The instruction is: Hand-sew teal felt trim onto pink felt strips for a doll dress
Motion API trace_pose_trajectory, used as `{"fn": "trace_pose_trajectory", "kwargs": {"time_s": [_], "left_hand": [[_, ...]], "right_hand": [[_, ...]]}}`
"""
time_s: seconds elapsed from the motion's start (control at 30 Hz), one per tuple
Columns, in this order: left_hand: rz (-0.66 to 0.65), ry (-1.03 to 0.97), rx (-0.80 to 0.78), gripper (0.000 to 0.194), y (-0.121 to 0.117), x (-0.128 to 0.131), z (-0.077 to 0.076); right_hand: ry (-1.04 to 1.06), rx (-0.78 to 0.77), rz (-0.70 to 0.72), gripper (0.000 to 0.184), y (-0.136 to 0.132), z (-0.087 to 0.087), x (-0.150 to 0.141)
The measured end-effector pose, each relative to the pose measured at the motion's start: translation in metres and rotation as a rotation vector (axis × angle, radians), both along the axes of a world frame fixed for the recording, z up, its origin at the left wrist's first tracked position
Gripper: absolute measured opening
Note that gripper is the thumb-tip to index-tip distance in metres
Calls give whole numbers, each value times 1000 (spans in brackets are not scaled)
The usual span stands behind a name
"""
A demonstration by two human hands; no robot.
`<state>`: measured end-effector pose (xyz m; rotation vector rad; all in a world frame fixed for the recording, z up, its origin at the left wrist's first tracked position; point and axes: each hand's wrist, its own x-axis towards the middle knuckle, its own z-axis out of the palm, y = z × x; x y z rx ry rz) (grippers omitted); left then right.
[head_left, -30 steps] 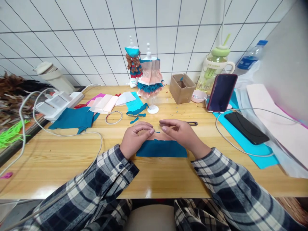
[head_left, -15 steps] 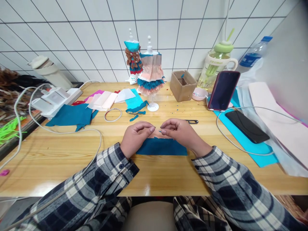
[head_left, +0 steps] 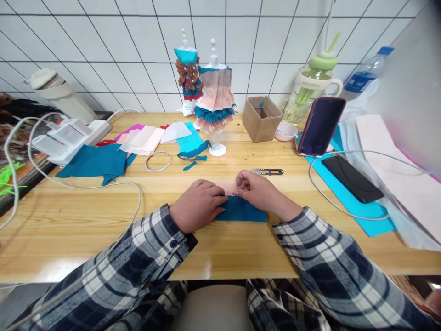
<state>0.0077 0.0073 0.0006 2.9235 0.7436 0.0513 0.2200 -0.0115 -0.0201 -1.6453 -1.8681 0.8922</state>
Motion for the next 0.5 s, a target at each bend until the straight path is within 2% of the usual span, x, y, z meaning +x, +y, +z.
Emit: {"fn": "trace_pose_trajectory", "kwargs": {"time_s": [0.13,0.33,0.5], "left_hand": [[39,25,16,23,-2,2,2],[53,2,-29,38,-2,2,2],[40,4,-29,34,0,2,-1]], "right_hand": [[-31,-7,9,14,-2,1,-4],[-110,0,-4,12,-2,1,-8],[-201,4,-18,10,-2,0,-11]]}}
